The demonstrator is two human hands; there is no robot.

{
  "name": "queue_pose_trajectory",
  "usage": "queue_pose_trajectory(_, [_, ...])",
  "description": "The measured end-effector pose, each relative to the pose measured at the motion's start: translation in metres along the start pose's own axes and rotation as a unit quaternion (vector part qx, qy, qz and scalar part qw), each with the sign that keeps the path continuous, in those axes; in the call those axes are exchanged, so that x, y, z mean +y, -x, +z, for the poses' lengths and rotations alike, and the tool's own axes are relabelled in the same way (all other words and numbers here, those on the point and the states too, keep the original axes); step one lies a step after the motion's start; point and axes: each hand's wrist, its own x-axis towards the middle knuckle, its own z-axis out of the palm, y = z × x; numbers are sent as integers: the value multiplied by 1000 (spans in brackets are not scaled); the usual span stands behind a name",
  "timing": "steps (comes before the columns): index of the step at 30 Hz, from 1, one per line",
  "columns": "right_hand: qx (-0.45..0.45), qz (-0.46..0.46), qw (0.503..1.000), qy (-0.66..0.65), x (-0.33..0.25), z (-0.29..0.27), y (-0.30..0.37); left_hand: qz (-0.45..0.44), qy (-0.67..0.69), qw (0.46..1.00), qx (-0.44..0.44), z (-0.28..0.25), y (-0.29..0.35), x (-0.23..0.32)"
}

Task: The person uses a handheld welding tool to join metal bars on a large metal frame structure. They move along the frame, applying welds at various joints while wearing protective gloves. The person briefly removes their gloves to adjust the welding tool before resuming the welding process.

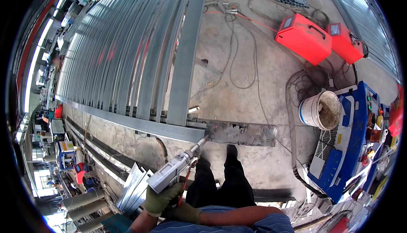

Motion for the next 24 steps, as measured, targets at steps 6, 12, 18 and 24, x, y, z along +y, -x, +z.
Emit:
queue_pose_trajectory(6, [1, -179, 900, 397, -1, -18, 33, 207, -198, 957, -52, 31, 9, 4])
queue_pose_trajectory(12, [31, -195, 827, 526, 9, -51, 34, 249, -196, 945, -80, 45, -19, -27])
queue_pose_trajectory(18, [-27, -36, 909, 413, 10, -66, 37, 241, -182, 951, -67, 52, -29, -33])
queue_pose_trajectory(24, [-28, -43, 903, 426, 14, -71, 33, 257, -214, 941, -48, 51, -35, -44])
